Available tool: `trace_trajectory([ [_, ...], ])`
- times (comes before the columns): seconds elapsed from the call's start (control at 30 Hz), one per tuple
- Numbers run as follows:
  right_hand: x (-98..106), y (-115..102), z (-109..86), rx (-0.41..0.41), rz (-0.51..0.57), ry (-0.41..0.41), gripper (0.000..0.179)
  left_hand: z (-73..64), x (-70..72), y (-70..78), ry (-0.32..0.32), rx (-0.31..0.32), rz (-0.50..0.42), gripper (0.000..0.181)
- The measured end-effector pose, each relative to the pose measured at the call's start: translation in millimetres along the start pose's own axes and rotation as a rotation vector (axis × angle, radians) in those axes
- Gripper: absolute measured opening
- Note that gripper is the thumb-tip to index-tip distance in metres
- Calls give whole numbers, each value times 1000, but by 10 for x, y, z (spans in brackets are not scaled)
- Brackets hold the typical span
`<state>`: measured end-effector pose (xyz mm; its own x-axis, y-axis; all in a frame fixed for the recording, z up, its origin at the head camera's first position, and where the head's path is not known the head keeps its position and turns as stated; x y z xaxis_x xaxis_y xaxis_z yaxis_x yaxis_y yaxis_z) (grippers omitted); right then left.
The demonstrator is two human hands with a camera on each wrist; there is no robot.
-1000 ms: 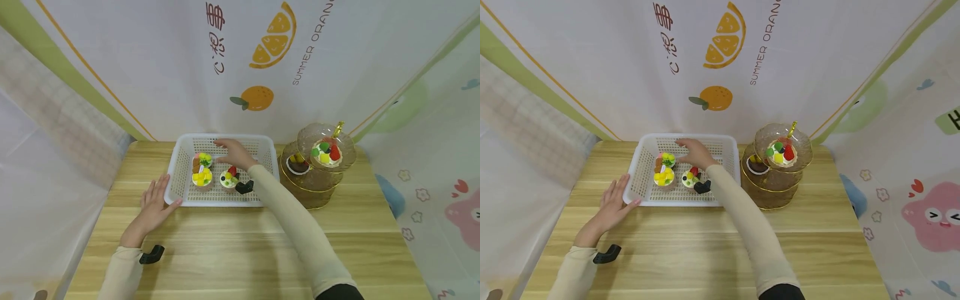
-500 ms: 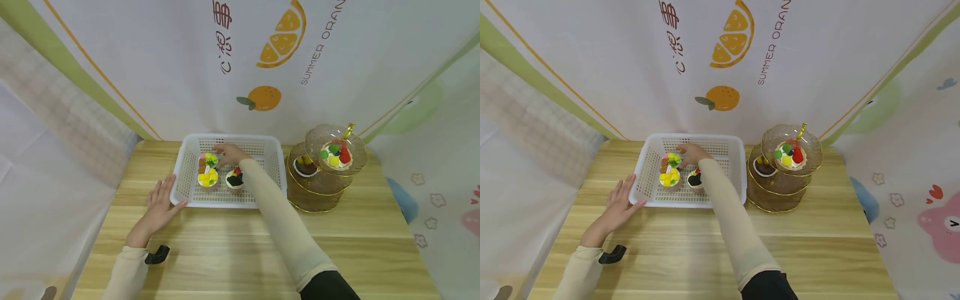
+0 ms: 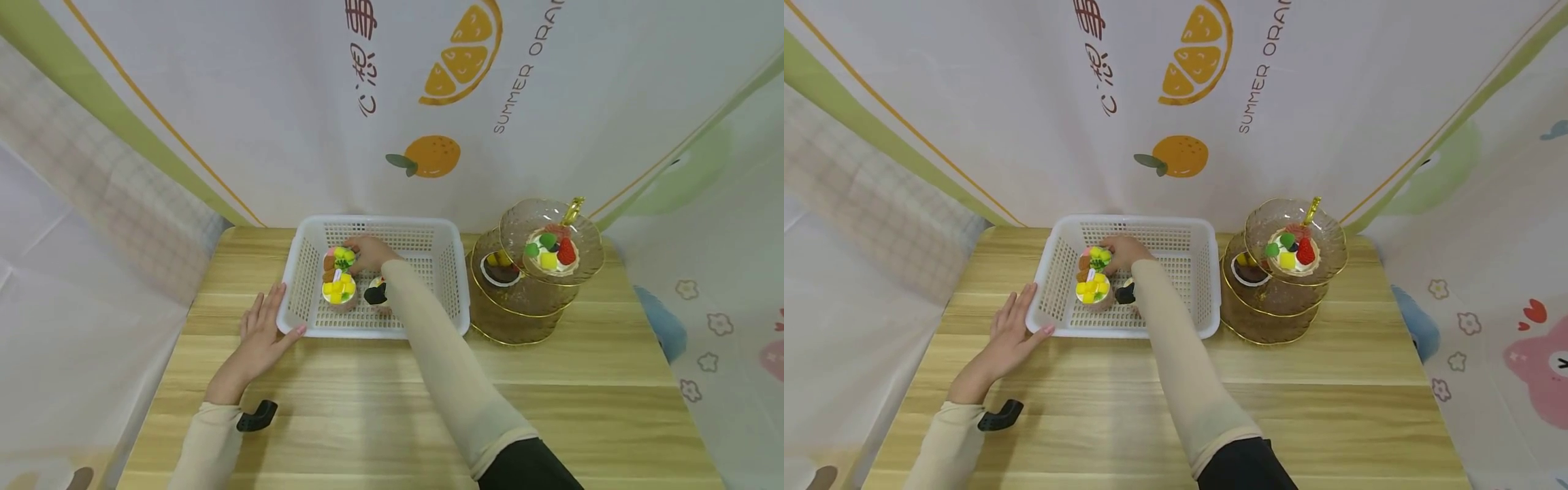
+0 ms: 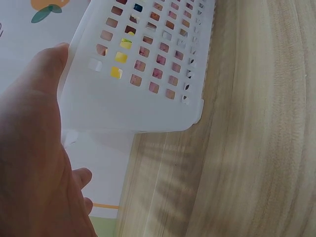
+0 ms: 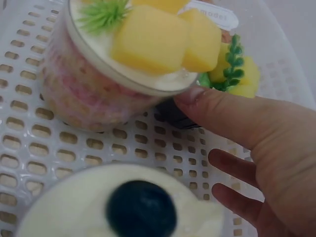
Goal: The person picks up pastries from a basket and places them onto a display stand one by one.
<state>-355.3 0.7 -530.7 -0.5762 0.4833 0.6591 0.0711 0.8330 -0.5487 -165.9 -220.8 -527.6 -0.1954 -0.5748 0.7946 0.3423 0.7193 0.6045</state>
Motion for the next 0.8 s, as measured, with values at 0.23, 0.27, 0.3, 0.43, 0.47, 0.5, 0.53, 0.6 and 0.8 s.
trace_trajectory([
  [0.23, -14, 55, 77, -8, 17, 48, 73, -3, -1, 15, -1, 0, -10, 92],
  [0.27, -12, 71, 104, -6, 24, 53, 73, -3, -1, 15, -2, 1, -7, 92],
  [0.3, -6, 87, 128, -1, 25, 60, 74, -3, 0, 14, -2, 2, -3, 92],
  [0.43, 47, 136, 161, 11, 75, 75, 77, 5, -4, 10, -3, 1, 2, 92],
  [0.47, 65, 139, 148, 12, 91, 76, 77, 6, -3, 8, -3, 0, 3, 92],
  [0.5, 83, 140, 133, 14, 106, 80, 77, 7, -3, 5, -3, -2, 2, 92],
  [0.53, 102, 138, 110, 11, 130, 83, 77, 8, 0, 3, -3, -3, 1, 92],
  [0.6, 141, 126, 48, 13, 173, 89, 78, 8, 7, -1, -2, -6, -1, 92],
  [0.8, 259, 78, -224, 69, 298, 128, 73, 6, 12, -1, -1, -13, -6, 93],
])
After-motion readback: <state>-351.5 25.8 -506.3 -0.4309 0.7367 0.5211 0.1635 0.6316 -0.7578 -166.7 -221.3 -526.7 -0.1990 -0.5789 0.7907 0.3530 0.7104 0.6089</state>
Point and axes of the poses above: each hand's wrist, its own z-axis towards the middle knuckle, its own x-axis out of the back of the hand, y = z × x, the point moved 3 cm from there along z, towards the middle knuckle, and after that the axes turned 15 degrees about -x, right-handed, at the moved point
